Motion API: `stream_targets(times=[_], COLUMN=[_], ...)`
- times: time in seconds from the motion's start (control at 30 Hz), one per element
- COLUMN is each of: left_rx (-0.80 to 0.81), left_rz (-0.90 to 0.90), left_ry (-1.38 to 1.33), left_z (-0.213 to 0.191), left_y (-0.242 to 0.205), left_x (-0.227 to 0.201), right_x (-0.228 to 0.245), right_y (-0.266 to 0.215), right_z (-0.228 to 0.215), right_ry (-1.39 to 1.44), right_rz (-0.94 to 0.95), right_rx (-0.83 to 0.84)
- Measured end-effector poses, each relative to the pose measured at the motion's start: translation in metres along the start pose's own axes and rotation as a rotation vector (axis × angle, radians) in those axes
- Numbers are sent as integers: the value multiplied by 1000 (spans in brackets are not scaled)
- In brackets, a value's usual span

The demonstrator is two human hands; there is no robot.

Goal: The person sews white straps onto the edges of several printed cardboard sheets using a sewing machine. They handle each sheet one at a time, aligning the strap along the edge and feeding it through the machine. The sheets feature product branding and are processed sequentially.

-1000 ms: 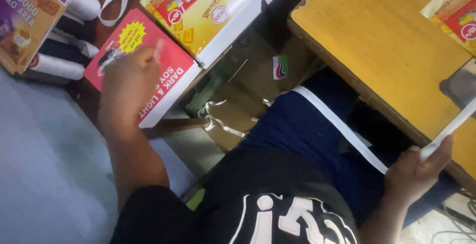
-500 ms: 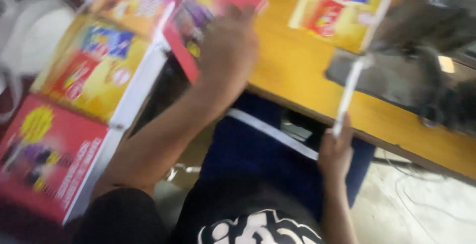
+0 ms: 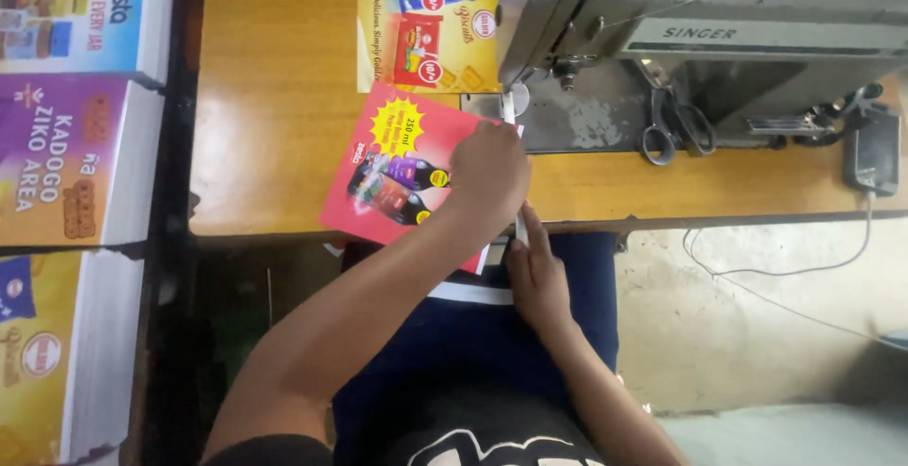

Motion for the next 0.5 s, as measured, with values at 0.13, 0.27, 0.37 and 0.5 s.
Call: stream_targets(times=[0.13, 0.27, 0.37, 0.5], left_rx=[-8, -47, -53, -203], left_rz=[91, 485, 544, 522], left_ry=[-117, 47, 91, 81], left_z=[-52, -41, -13, -25], left_y=[-52, -108, -129, -149], left_x=[23, 46, 58, 56], right_x=[-7, -12, -21, -23], right_y=[4, 6, 5, -1], right_z=[-3, -5, 0, 3], right_ry=[16, 38, 96, 203], right_rz=[4, -30, -60, -74], right_rx=[12, 26, 7, -13])
Point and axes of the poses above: each hand's wrist, its own y-axis towards the middle knuckle, its own z-axis out of the palm, x = y × z, the point moved 7 cm from there along y, towards the middle knuckle, and after that the axes turned 11 degrees about y, right-handed, at the moved point
